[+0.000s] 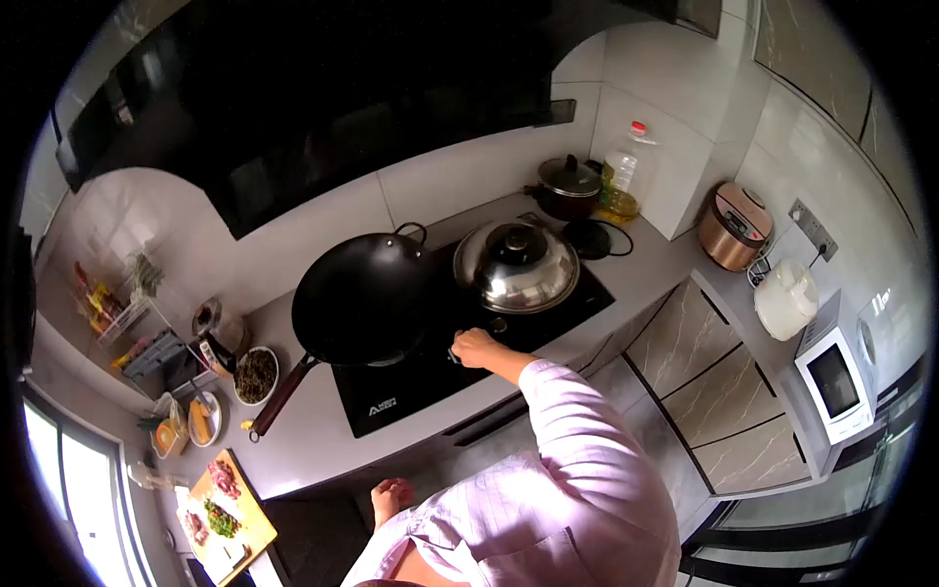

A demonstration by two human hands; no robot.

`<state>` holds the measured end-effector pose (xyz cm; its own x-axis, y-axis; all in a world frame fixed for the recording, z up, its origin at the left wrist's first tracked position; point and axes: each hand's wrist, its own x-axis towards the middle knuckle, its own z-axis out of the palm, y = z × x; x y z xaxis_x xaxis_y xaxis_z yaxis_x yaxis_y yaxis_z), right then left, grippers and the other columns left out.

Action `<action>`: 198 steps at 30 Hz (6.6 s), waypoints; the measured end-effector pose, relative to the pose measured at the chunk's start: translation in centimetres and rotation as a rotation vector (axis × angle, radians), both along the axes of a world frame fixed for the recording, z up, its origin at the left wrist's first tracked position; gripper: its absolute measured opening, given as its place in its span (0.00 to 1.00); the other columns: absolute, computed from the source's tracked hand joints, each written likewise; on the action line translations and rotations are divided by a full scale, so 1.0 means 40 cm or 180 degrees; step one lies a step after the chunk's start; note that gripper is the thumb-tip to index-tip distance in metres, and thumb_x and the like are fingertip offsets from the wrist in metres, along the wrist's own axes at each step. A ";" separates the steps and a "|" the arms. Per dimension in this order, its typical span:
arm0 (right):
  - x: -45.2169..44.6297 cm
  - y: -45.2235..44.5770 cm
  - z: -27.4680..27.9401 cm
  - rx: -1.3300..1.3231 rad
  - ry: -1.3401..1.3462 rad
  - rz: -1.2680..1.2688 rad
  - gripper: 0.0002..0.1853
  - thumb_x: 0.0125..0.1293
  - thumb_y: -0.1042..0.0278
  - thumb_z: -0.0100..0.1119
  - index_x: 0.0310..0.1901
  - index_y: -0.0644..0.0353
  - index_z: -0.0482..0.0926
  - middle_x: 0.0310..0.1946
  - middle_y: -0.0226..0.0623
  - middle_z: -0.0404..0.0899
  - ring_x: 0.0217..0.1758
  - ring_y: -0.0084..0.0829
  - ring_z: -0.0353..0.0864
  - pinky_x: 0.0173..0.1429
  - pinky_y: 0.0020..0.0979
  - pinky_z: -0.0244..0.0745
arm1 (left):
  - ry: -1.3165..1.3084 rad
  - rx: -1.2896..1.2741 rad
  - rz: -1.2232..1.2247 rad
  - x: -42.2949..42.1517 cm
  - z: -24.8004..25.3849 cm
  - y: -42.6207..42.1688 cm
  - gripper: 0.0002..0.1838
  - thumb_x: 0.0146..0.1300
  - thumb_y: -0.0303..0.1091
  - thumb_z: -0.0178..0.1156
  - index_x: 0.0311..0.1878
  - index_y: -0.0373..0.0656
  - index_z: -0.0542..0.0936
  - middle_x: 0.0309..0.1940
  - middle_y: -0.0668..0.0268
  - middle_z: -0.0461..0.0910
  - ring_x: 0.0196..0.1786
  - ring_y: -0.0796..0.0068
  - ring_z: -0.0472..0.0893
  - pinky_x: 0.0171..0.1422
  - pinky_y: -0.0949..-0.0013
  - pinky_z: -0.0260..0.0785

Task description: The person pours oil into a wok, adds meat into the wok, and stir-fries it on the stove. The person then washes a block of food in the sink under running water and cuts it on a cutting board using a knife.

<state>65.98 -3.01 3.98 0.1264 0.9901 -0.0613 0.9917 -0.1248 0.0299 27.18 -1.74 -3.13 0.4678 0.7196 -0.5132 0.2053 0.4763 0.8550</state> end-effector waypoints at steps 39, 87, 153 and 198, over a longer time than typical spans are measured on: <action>0.081 0.010 1.230 0.4146 -0.2530 0.0143 0.32 0.47 0.79 0.50 0.58 0.45 0.65 0.65 0.34 0.50 0.67 0.50 0.46 0.63 0.43 0.50 | 0.0059 0.0145 0.0106 0.084 0.019 -0.116 0.07 0.53 0.26 0.51 0.31 0.34 0.76 0.23 0.61 0.77 0.24 0.71 0.77 0.27 0.71 0.70; 0.041 -0.791 0.843 0.0383 -0.2327 0.1038 0.06 0.37 0.70 0.55 0.15 0.65 0.75 0.14 0.41 0.74 0.15 0.29 0.74 0.11 0.30 0.66 | 0.0096 0.1187 -0.2433 0.869 0.272 -0.368 0.10 0.55 0.32 0.56 0.36 0.36 0.78 0.26 0.67 0.78 0.29 0.81 0.74 0.33 0.77 0.66; 0.732 -0.631 0.010 -0.0522 1.0363 0.0563 0.34 0.56 0.45 0.50 0.61 0.56 0.60 0.61 0.49 0.57 0.63 0.58 0.54 0.52 0.63 0.63 | 0.0859 0.3275 -0.1851 1.251 1.266 -0.459 0.11 0.51 0.33 0.51 0.25 0.34 0.77 0.15 0.62 0.75 0.15 0.79 0.72 0.17 0.77 0.65; 0.490 -0.535 -0.089 -0.1633 0.6842 -0.2095 0.12 0.59 0.66 0.51 0.42 0.64 0.73 0.35 0.38 0.79 0.35 0.27 0.79 0.33 0.25 0.74 | 0.2221 0.4354 0.1423 0.703 0.798 -0.313 0.06 0.51 0.33 0.61 0.25 0.42 0.77 0.17 0.60 0.75 0.21 0.60 0.76 0.27 0.67 0.66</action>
